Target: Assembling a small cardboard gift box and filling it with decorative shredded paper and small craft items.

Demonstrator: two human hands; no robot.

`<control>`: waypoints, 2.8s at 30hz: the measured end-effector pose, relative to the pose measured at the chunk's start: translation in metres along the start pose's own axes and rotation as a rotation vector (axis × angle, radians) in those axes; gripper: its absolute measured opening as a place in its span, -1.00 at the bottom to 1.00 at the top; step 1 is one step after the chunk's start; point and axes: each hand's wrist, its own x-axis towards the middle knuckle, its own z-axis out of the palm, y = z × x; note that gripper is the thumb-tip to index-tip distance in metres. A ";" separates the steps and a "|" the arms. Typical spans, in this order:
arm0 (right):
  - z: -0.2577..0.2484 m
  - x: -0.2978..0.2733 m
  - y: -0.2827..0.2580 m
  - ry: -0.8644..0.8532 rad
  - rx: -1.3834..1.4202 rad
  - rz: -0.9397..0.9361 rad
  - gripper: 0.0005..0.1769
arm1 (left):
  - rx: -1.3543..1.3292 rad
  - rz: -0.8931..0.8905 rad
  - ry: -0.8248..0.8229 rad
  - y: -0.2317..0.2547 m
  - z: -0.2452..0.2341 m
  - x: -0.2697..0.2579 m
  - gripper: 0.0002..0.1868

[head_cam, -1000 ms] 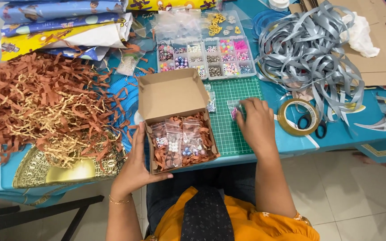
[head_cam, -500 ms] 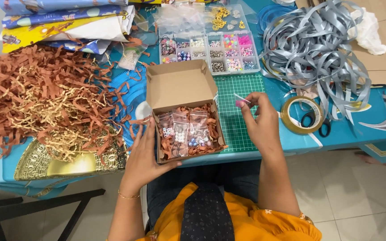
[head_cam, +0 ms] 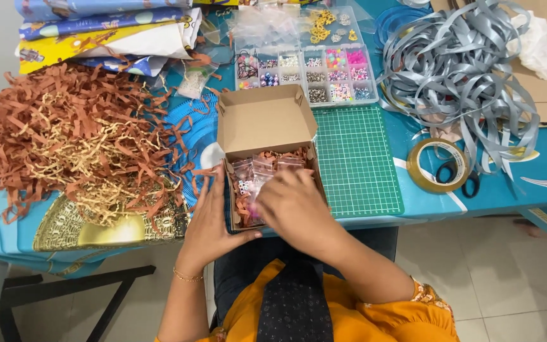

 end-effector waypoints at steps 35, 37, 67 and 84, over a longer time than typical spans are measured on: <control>-0.020 -0.042 0.144 -0.120 -0.026 0.637 -0.69 | 0.020 0.001 0.055 0.011 0.003 0.006 0.56; -0.015 -0.053 0.153 -0.118 -0.034 0.653 -0.71 | 0.026 0.001 0.043 0.007 0.003 0.004 0.58; 0.014 -0.019 0.160 -0.095 -0.050 0.550 -0.72 | 0.014 0.000 0.021 0.002 0.000 0.002 0.67; -0.092 0.005 0.078 0.247 -0.025 0.144 -0.78 | -0.284 0.171 0.270 0.001 -0.012 -0.006 0.34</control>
